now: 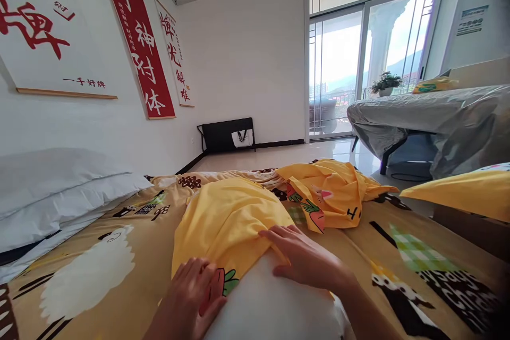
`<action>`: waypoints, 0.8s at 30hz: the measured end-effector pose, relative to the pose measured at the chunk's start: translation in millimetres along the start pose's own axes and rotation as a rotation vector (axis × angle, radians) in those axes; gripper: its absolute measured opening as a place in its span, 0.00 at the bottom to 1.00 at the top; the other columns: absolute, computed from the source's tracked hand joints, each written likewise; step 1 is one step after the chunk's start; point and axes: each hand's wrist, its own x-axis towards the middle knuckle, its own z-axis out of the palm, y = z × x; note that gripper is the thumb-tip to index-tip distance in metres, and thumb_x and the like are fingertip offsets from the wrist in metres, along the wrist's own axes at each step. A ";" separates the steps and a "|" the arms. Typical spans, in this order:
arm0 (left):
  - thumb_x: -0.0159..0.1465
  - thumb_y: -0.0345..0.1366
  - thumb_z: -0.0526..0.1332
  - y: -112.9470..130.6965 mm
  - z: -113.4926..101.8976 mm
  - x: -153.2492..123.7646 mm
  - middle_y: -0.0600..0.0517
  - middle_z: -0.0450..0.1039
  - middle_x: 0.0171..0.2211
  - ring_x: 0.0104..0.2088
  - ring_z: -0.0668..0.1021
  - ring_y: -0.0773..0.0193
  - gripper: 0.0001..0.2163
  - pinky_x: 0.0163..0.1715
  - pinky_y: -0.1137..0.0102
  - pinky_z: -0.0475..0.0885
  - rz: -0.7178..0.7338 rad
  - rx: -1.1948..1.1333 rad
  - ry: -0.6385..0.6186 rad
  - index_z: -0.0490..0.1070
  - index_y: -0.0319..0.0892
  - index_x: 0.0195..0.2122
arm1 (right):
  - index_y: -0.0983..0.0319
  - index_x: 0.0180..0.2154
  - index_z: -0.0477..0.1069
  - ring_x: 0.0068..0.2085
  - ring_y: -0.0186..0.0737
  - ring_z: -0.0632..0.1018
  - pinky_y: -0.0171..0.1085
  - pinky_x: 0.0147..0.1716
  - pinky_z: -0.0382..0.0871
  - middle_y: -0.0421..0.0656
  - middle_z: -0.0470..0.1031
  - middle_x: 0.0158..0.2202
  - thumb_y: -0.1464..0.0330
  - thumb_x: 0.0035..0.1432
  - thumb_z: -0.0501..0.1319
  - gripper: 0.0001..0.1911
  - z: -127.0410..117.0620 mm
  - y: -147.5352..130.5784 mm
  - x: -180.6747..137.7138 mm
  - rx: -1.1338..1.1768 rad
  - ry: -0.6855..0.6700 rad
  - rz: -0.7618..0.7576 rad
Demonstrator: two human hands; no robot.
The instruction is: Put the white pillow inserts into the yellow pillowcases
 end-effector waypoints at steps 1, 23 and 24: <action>0.61 0.43 0.58 6.4 0.8 3.2 0.46 0.73 0.44 0.43 0.75 0.55 0.15 0.42 0.63 0.70 0.082 0.069 0.042 0.68 0.44 0.48 | 0.59 0.55 0.63 0.50 0.44 0.70 0.40 0.50 0.57 0.45 0.71 0.49 0.69 0.55 0.59 0.25 9.0 -1.4 7.7 -0.030 0.035 -0.021; 0.65 0.27 0.43 41.8 14.2 46.0 0.50 0.75 0.28 0.27 0.77 0.63 0.15 0.24 0.72 0.66 0.091 -0.118 -0.023 0.67 0.43 0.44 | 0.60 0.32 0.68 0.32 0.37 0.73 0.35 0.32 0.53 0.41 0.75 0.29 0.79 0.52 0.48 0.13 0.0 -17.9 -4.1 -0.140 0.126 0.074; 0.64 0.26 0.44 47.2 11.2 46.4 0.50 0.75 0.28 0.27 0.77 0.62 0.15 0.24 0.72 0.66 0.101 -0.084 -0.077 0.67 0.43 0.43 | 0.60 0.33 0.69 0.34 0.38 0.74 0.35 0.33 0.54 0.42 0.76 0.31 0.78 0.52 0.48 0.14 -1.0 -19.9 -7.6 -0.119 0.100 0.072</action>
